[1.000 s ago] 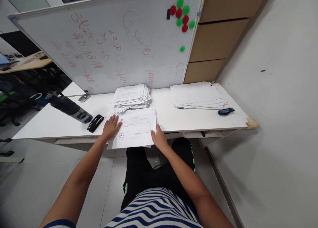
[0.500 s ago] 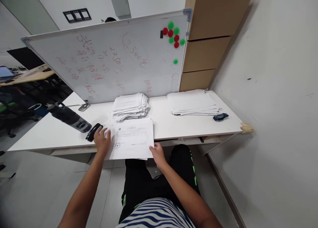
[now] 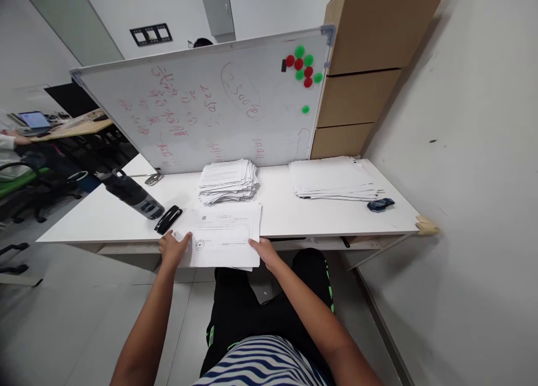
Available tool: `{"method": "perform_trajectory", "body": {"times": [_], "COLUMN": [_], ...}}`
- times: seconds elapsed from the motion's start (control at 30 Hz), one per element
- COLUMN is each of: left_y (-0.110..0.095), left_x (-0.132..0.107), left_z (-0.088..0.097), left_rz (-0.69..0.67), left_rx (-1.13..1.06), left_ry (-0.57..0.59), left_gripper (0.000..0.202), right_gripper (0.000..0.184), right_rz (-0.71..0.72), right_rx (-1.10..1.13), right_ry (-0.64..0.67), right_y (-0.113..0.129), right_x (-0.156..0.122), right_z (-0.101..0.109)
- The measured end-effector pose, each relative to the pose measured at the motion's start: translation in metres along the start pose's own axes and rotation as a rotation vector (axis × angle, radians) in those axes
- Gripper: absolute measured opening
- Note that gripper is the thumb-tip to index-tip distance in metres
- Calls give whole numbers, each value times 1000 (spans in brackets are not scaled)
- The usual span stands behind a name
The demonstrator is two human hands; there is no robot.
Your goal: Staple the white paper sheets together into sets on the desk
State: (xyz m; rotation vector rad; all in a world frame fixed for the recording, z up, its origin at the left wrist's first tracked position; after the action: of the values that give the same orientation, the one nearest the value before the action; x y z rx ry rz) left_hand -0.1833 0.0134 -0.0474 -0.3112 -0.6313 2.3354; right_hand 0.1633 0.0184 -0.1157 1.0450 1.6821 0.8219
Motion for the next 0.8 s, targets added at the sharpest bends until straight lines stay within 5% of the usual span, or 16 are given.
{"method": "perform_trajectory", "body": {"times": [0.23,0.43,0.67,0.8], "left_y": [-13,-28,-42,-59], "left_x": [-1,5,-4,-19], "left_z": [7,1,-11,-23], "left_rz": [-96,-148,-233,-291], "left_rx": [-37,105,100,205], "left_ry": [150,297,253,186], "left_gripper": [92,85,82,77], "right_gripper": [21,24,47,47], "right_rz": [-55,-36,237,336], "right_rx": [218,133,-488,-935], "right_ry": [46,23,-264,-287], "right_y": [5,11,52,82], "right_x": [-5,-7,-11,5], "right_z": [-8,-8,7,11]}}
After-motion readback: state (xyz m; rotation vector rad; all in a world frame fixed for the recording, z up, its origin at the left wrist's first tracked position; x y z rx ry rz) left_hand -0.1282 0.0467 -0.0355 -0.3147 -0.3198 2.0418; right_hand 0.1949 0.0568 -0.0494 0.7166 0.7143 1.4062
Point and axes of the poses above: each hand's wrist, its own x-axis towards the middle knuckle, its own z-axis out of the back of the hand, y = z × x, the point moved 6 cm from there along x, towards the middle knuckle, and after that the axes turned 5 degrees about z, right-handed, at the moved point
